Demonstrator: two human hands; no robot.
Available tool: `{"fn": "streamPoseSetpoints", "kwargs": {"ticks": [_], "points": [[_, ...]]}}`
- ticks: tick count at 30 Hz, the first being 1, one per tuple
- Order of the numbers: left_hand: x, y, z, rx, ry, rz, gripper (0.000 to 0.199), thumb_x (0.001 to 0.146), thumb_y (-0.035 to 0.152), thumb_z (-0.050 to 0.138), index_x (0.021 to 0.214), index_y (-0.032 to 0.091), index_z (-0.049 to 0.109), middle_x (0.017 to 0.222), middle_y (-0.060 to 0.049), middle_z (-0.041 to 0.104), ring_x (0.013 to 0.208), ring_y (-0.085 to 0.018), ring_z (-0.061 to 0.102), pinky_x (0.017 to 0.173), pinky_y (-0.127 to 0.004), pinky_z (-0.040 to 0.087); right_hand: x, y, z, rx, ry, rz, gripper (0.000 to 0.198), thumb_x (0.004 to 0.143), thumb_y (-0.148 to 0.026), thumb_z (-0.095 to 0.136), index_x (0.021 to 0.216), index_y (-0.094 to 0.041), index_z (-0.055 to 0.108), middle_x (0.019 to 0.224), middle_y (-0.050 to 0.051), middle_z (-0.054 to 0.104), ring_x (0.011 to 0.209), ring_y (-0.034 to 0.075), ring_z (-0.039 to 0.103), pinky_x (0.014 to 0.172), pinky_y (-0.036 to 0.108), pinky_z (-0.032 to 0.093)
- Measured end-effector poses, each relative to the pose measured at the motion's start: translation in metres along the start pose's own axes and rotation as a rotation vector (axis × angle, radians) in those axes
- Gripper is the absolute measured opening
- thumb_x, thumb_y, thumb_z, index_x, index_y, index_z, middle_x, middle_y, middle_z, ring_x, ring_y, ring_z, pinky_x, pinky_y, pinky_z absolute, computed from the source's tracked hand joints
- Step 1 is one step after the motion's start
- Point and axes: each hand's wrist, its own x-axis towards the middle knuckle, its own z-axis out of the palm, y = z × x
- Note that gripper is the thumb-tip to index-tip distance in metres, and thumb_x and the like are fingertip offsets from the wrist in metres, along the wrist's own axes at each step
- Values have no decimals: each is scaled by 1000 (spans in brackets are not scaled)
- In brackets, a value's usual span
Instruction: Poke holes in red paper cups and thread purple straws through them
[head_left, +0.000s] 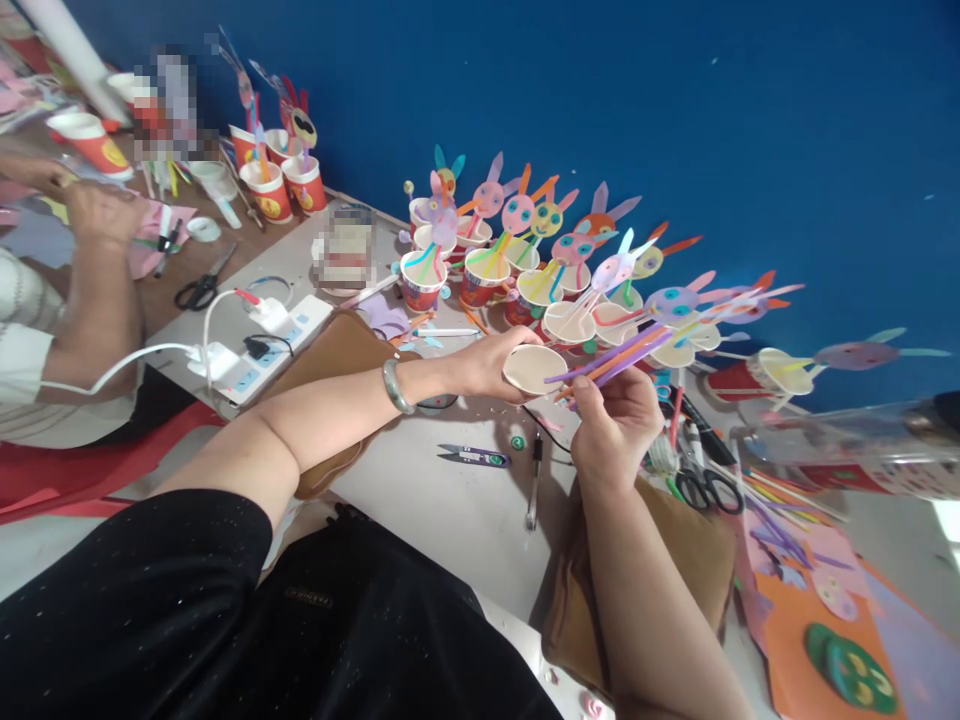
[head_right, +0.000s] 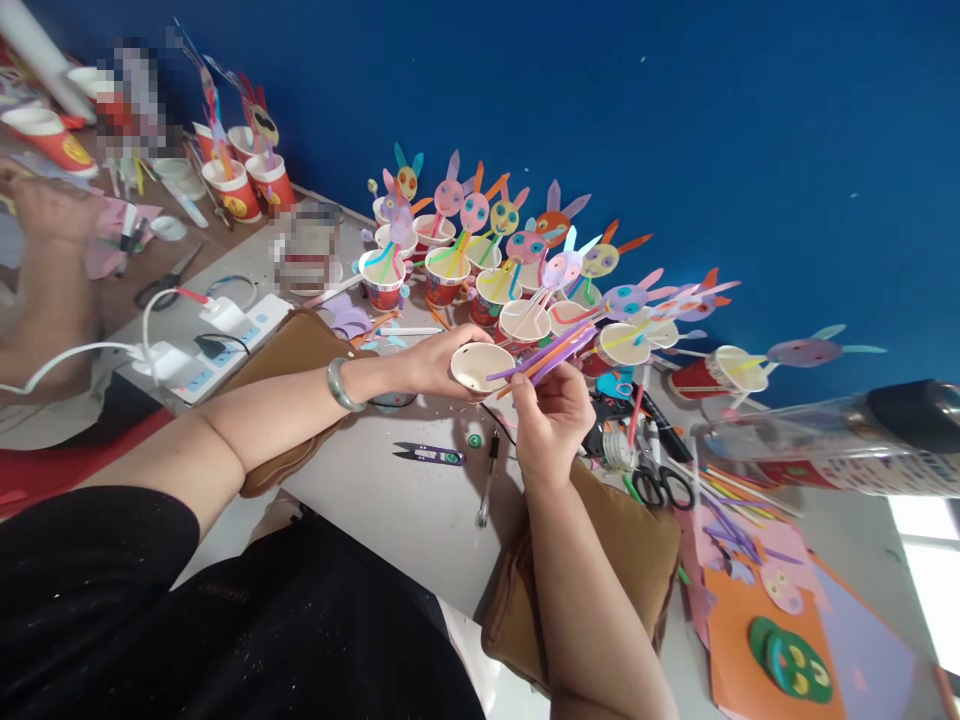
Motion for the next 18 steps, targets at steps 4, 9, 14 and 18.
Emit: {"fn": "streamPoseSetpoints", "kwargs": {"ticks": [4,9,14,18], "points": [[-1,11,3,13,-14,62,65,69,35,86,123,18,55,128,-13,70,116,-26,69,96,-39,54,-3,-4,2,-37,-37,-30,25,77,-37,83,90,-20,69,79,-1,70,66,13,61,63,28,50],[-4,17,4,30,-39,106,58,73,27,82,125,18,58,129,-12,71,118,-26,69,99,-38,53,-6,-5,4,-104,-59,-120,20,83,-35,78,88,-21,65,78,0,66,68,15,60,68,31,51],[-6,10,6,-1,-16,115,71,72,33,87,133,18,54,138,-14,68,126,-28,67,103,-40,51,-8,-7,2,-399,-112,-264,15,87,-34,74,86,-21,66,82,4,70,73,20,66,75,38,55],[-8,9,10,-28,16,118,65,73,36,88,126,17,56,124,-11,72,110,-25,70,92,-36,53,-9,-5,0,-593,-120,-334,16,88,-36,73,83,-22,66,82,7,71,81,26,68,88,49,54]]}}
